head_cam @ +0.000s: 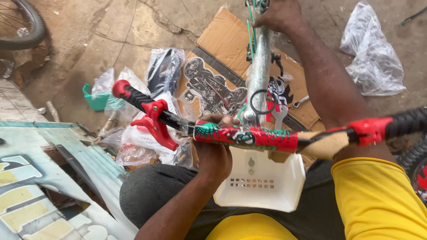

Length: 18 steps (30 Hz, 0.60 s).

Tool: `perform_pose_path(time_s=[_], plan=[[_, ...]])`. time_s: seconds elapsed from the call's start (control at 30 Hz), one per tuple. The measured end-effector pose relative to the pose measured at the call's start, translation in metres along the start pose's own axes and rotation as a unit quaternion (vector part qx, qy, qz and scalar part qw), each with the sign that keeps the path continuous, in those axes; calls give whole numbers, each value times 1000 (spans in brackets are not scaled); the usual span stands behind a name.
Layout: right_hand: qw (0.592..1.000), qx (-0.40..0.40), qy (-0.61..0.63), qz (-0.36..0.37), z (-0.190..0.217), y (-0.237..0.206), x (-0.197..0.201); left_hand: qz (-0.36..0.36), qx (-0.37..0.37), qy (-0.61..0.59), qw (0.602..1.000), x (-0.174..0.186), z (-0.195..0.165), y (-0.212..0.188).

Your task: The person attaches a white plastic basket to the bicycle handlebars using a wrench to tighten the mounting bracket. They then remove protective wrapping from the handlebars and adjust the grip position.

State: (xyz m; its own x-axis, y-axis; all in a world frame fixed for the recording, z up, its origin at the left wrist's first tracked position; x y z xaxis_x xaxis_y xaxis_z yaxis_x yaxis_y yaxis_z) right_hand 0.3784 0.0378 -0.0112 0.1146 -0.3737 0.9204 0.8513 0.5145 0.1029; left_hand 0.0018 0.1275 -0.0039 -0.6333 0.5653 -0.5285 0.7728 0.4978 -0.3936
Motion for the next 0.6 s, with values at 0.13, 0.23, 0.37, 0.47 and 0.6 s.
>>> perform_pose_path(time_s=[0.13,0.23,0.37,0.47,0.6], plan=[[995,-66,17,77,1,6,-17,50,14,1,999,3,16,13],[985,-72,155,17,5,-3,-7,53,-6,-108,993,5,33,18],[956,-130,258,-53,-3,-19,4,20,-82,29,996,-5,40,18],[946,-121,274,-120,-4,-33,25,-7,-98,-27,995,-11,30,18],[929,-191,292,-125,-23,-58,45,22,-249,349,903,-29,-11,6]])
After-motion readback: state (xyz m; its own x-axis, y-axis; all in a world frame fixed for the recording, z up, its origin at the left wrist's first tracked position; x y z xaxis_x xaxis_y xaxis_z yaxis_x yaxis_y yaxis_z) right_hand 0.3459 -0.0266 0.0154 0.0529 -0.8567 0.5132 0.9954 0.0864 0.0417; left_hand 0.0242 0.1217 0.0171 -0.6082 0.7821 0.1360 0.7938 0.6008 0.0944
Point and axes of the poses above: each hand's wrist, its own y-axis towards the middle knuckle, its own x-axis out of the back of the hand, z = x × y, the point moved 8 cm from there along y, towards the middle knuckle
